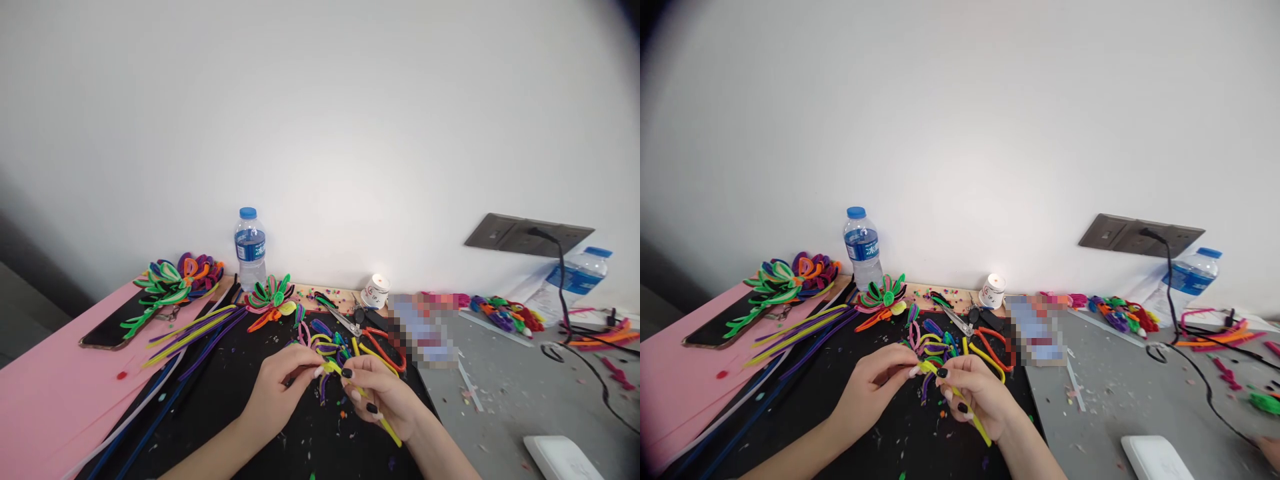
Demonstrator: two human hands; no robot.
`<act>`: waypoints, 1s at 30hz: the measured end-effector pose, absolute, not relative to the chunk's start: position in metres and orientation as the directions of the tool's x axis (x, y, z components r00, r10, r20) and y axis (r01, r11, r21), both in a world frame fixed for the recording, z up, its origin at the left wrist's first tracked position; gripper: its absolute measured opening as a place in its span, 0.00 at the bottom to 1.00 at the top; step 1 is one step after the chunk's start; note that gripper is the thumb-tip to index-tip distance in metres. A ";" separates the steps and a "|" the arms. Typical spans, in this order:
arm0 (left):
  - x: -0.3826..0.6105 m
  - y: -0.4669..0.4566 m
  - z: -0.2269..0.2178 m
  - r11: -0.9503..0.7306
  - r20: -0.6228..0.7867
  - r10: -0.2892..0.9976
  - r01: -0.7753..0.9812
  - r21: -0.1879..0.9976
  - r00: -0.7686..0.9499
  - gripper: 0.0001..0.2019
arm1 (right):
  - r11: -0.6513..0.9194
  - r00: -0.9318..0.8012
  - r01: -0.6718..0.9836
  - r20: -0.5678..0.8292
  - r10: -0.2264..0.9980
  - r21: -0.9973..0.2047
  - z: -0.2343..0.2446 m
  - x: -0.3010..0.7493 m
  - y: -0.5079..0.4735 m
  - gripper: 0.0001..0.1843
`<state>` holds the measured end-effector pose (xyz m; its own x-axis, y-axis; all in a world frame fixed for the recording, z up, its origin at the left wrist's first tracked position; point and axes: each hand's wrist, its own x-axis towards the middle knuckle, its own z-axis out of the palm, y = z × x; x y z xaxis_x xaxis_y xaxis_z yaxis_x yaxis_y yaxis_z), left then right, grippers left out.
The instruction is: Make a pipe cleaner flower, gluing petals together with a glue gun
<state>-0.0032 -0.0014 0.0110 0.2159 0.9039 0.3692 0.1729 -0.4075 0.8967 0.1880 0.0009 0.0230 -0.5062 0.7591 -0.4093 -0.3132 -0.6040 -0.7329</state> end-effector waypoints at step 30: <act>0.000 0.001 0.008 -0.207 0.191 0.952 0.041 0.977 0.240 0.04 | -0.617 -0.551 -0.224 -0.423 0.719 -0.755 0.021 0.187 0.000 0.10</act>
<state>-0.0001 0.0010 0.0079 0.2400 0.9517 0.1914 0.0411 -0.2070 0.9775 0.1873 0.0003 0.0206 -0.5512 0.7189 -0.4235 -0.2243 -0.6165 -0.7547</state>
